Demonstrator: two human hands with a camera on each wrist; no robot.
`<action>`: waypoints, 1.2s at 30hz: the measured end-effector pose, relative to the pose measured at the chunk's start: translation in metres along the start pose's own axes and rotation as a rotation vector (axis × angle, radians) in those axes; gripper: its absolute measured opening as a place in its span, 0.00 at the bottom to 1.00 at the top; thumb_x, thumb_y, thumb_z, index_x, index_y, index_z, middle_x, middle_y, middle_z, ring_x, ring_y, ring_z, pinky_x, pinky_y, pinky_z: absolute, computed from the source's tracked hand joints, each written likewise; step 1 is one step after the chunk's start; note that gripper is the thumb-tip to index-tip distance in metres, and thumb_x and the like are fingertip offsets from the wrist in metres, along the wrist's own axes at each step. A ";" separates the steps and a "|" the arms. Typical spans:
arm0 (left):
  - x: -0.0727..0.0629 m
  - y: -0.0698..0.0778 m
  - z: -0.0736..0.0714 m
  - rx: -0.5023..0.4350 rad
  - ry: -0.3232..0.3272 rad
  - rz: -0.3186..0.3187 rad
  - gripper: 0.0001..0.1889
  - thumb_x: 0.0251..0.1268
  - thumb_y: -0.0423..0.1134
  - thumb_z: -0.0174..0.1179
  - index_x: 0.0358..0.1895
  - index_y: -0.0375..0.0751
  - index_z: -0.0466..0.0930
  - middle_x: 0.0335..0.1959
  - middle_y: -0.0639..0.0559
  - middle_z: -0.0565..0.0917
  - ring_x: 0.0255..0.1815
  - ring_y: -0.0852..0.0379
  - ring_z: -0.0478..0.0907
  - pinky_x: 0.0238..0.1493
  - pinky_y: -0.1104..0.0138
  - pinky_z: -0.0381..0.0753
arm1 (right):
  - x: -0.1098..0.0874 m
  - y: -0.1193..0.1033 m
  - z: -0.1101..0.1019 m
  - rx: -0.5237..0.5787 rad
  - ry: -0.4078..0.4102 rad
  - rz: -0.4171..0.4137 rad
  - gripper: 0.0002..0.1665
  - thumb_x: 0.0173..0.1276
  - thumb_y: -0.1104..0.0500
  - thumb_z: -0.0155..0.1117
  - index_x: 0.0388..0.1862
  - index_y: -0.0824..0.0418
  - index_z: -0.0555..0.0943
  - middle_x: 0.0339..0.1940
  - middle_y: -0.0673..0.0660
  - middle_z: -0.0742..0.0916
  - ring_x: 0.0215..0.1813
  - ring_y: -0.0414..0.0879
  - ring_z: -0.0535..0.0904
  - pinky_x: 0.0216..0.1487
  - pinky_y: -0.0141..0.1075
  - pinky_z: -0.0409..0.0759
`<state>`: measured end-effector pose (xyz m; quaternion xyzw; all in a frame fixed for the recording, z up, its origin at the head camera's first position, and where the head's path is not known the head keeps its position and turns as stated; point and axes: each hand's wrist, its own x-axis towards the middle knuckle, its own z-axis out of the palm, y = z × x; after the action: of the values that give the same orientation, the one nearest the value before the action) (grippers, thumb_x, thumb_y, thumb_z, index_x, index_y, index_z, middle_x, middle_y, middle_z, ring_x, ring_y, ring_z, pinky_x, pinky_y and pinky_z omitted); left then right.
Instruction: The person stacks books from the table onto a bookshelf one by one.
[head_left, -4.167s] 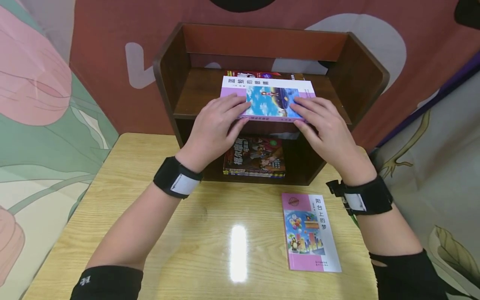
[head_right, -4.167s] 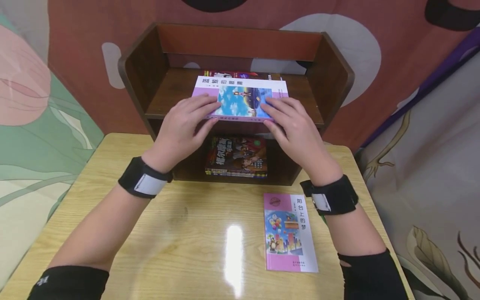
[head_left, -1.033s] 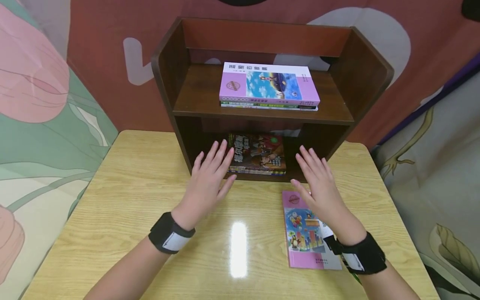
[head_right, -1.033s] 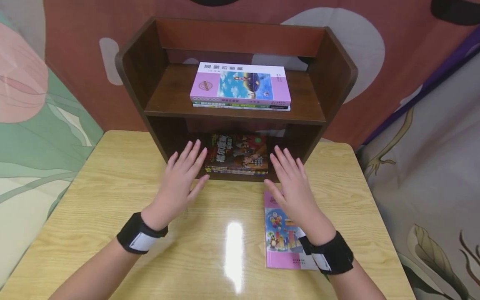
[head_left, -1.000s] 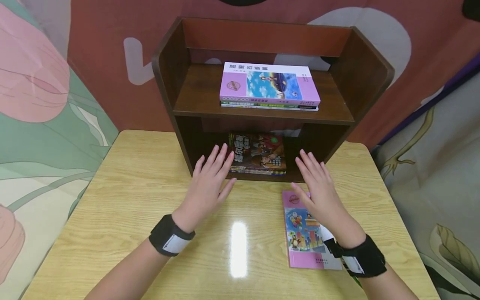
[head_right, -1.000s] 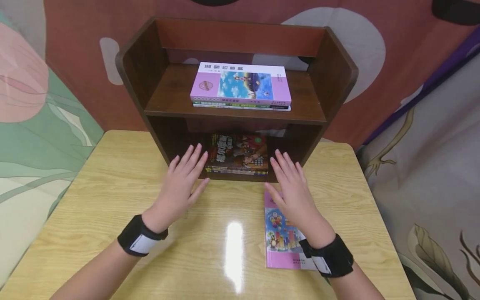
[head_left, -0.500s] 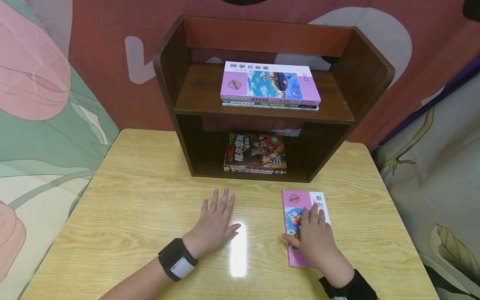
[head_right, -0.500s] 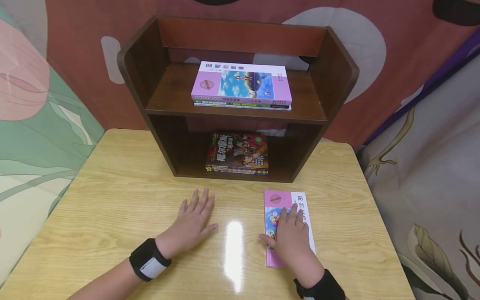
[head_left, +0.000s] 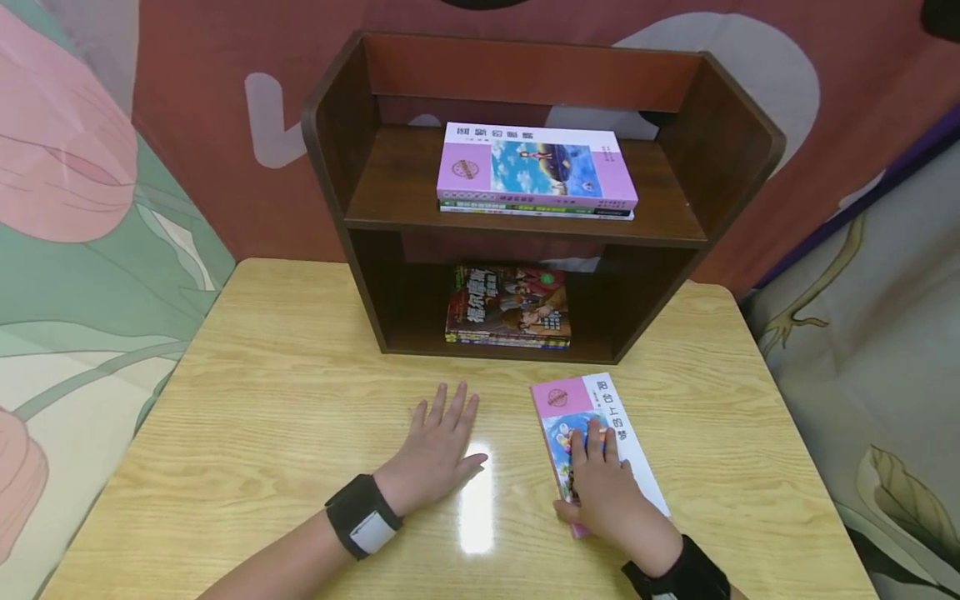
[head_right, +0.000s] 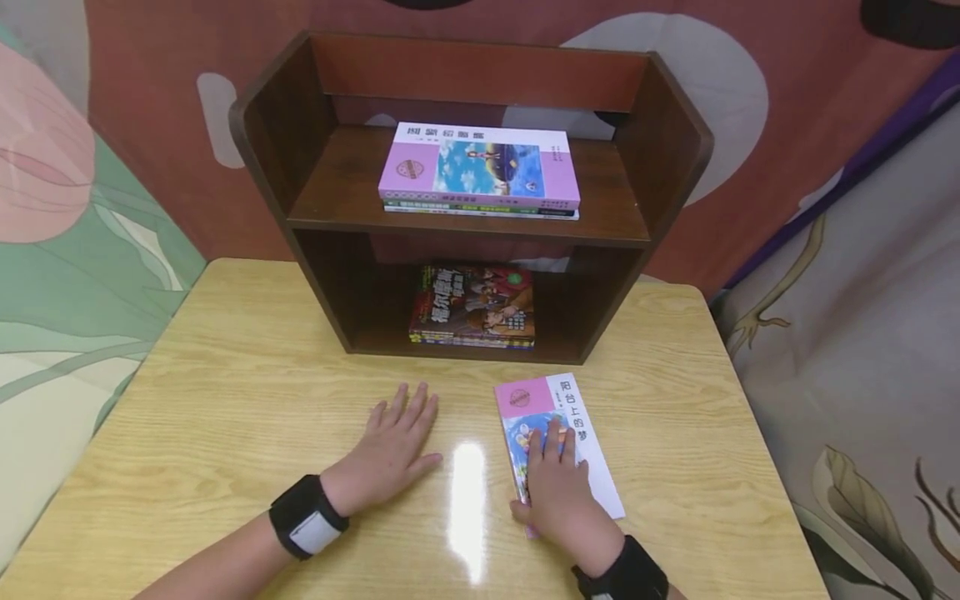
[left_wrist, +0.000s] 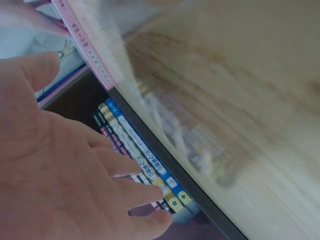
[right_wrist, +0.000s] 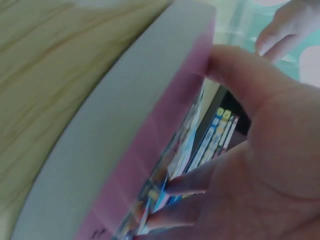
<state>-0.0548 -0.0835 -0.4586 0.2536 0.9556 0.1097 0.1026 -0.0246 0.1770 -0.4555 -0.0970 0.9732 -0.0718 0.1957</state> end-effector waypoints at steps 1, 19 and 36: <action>0.001 0.001 0.000 0.000 -0.002 0.007 0.42 0.70 0.62 0.41 0.76 0.40 0.39 0.77 0.40 0.37 0.76 0.35 0.35 0.70 0.38 0.43 | 0.001 -0.002 -0.001 0.034 -0.010 -0.014 0.64 0.49 0.41 0.73 0.73 0.72 0.51 0.74 0.76 0.48 0.72 0.76 0.42 0.57 0.72 0.62; 0.022 0.009 0.008 0.098 0.090 0.243 0.36 0.65 0.34 0.52 0.75 0.39 0.47 0.77 0.45 0.47 0.77 0.49 0.43 0.74 0.52 0.50 | -0.002 -0.017 -0.029 0.307 -0.126 -0.415 0.58 0.42 0.56 0.71 0.73 0.65 0.56 0.76 0.65 0.56 0.76 0.58 0.51 0.72 0.52 0.56; 0.015 0.008 -0.012 0.183 0.141 0.340 0.27 0.64 0.36 0.58 0.68 0.46 0.67 0.68 0.49 0.69 0.71 0.50 0.62 0.69 0.57 0.65 | -0.005 -0.011 -0.040 0.301 -0.137 -0.466 0.57 0.42 0.62 0.66 0.74 0.64 0.54 0.77 0.64 0.54 0.74 0.54 0.57 0.63 0.46 0.72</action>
<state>-0.0672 -0.0707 -0.4475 0.4113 0.9098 0.0555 -0.0079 -0.0344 0.1719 -0.4151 -0.2926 0.8877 -0.2517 0.2512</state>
